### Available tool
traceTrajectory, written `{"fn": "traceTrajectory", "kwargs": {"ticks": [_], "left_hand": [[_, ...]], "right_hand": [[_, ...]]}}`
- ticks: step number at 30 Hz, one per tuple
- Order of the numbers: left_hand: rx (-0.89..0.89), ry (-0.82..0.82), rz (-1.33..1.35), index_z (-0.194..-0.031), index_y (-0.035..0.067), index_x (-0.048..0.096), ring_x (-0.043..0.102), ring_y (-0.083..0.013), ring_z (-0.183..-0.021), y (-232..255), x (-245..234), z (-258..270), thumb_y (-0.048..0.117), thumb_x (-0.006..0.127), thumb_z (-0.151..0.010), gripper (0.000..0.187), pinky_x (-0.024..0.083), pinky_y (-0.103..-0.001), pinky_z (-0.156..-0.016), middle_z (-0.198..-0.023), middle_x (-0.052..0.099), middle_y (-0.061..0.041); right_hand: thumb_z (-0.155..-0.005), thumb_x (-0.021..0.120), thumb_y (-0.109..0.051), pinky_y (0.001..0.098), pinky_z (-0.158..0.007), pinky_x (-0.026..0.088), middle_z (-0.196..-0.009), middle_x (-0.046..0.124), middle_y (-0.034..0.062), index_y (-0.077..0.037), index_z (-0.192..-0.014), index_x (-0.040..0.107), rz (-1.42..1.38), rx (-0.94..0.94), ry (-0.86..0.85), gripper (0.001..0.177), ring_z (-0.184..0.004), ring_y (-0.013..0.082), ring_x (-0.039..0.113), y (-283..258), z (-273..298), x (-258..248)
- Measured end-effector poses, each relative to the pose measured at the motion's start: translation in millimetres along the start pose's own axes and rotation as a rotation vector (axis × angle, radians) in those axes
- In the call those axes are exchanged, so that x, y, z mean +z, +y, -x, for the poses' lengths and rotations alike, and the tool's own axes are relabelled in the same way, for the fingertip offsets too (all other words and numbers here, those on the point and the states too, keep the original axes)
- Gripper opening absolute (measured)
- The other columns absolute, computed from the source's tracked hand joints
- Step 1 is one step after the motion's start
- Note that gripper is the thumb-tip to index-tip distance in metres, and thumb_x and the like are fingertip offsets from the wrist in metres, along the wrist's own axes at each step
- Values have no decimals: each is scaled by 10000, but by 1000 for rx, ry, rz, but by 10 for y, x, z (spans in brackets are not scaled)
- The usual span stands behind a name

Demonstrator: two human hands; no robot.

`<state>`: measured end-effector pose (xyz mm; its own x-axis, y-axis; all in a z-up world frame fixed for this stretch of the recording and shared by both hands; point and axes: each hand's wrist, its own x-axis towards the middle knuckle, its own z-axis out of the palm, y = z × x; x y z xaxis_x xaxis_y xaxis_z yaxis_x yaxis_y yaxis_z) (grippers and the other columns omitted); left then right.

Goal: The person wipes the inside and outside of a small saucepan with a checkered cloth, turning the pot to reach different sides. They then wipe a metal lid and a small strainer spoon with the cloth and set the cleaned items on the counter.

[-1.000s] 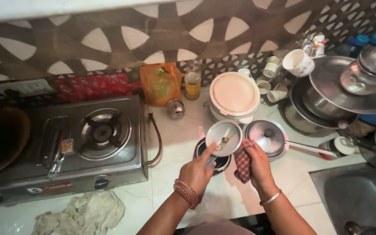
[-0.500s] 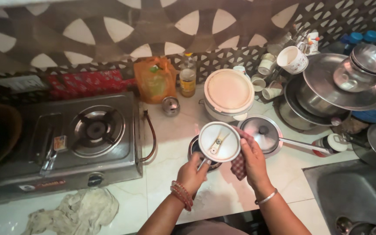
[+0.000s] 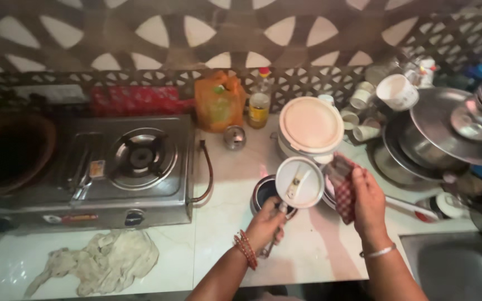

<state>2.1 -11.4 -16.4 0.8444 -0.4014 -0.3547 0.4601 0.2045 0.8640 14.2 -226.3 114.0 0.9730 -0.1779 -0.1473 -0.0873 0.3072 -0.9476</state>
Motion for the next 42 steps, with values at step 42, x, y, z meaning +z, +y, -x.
{"fn": "traceTrajectory", "kwargs": {"ticks": [42], "left_hand": [[-1,1,65,-1419,230,554,458,-71,-475,425,-104,-88,775,209,-924,814,402,-217,-425,-620,508,23]], "right_hand": [[-777,760,-93,358,-717,560,-1042,713,65,-112,-981,752,1203,-615,-85,206,-858,268,714,254,46,346]]}}
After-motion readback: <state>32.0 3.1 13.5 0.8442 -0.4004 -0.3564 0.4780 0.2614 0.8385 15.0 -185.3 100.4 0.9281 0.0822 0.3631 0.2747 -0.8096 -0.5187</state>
